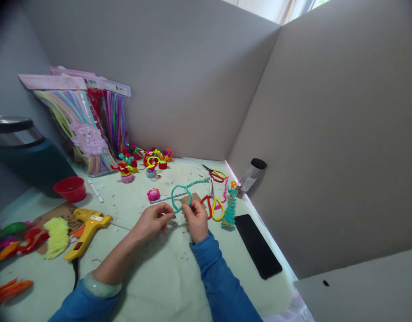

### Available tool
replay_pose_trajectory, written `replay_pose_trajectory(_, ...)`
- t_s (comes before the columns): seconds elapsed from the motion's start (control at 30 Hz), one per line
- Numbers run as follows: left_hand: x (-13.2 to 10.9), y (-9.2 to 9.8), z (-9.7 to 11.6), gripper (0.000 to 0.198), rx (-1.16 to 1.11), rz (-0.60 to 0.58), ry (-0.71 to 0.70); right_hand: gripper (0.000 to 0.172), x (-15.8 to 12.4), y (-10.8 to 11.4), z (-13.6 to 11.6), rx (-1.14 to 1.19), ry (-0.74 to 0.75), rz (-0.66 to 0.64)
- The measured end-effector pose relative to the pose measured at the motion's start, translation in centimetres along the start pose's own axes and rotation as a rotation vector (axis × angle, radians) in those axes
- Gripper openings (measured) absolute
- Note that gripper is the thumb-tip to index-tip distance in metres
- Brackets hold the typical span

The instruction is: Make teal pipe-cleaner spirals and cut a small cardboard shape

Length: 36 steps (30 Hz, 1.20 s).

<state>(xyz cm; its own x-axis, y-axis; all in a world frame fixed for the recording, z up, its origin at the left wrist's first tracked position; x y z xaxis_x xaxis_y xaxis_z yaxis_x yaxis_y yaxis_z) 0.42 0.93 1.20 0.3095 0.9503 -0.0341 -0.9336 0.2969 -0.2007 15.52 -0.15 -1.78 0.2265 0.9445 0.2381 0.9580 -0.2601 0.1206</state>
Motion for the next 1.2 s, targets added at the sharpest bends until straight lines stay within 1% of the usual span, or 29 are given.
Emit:
replay_pose_trajectory(0.07, 0.1, 0.0, 0.1, 0.019, -0.050, -0.008, 0.001, 0.019, -0.1, -0.1, 0.0, -0.030, 0.023, 0.023)
replay_pose_trajectory(0.13, 0.0, -0.1, 0.2, 0.022, -0.064, -0.029, 0.022, 0.018, -0.3, -0.2, -0.1, -0.077, 0.050, 0.014)
replay_pose_trajectory(0.23, 0.0, -0.3, 0.3, 0.016, -0.055, -0.028, 0.043, 0.019, -0.6, -0.5, -0.4, -0.143, 0.084, -0.042)
replay_pose_trajectory(0.3, 0.0, -0.3, 0.2, 0.016, -0.092, -0.022, 0.054, 0.021, -0.7, -0.6, -0.5, -0.156, 0.084, -0.073)
replay_pose_trajectory(0.5, -0.3, -0.5, 0.8, 0.025, -0.235, -0.083, 0.125, 0.022, -0.5, -0.5, 0.0, -0.009, 0.015, -0.084)
replay_pose_trajectory(0.63, -0.6, -0.6, 1.3, 0.027, -0.295, -0.123, 0.161, 0.022, -0.4, -0.5, 0.1, 0.027, -0.006, -0.106)
replay_pose_trajectory(0.77, -0.8, -0.5, 1.1, 0.026, -0.363, -0.202, 0.211, 0.023, -0.6, -0.6, 0.1, 0.087, -0.047, -0.179)
replay_pose_trajectory(0.87, -0.9, -0.4, 1.0, 0.024, -0.404, -0.251, 0.219, 0.024, -0.7, -0.6, 0.0, 0.128, -0.080, -0.229)
replay_pose_trajectory(1.1, -0.6, -0.5, 0.7, 0.020, -0.456, -0.197, 0.212, 0.022, -0.7, -0.6, -0.4, 0.140, -0.048, -0.179)
replay_pose_trajectory(1.2, -0.6, -0.4, 0.8, 0.021, -0.456, -0.238, 0.246, 0.021, -0.7, -0.5, -0.3, 0.135, -0.041, -0.163)
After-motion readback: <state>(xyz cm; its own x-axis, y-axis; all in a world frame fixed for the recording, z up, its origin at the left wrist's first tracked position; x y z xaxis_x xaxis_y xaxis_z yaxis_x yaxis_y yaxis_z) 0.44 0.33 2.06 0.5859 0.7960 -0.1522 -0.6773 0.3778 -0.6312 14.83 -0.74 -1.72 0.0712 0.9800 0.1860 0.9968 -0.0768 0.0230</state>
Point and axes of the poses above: each hand's wrist, its own x-axis towards the middle knuckle, its own y-axis out of the back of the hand, z = x × y, the point moved 1 cm from there along x, towards the middle knuckle, and after that the axes turned 14 degrees about -x, right-handed, at the moved point
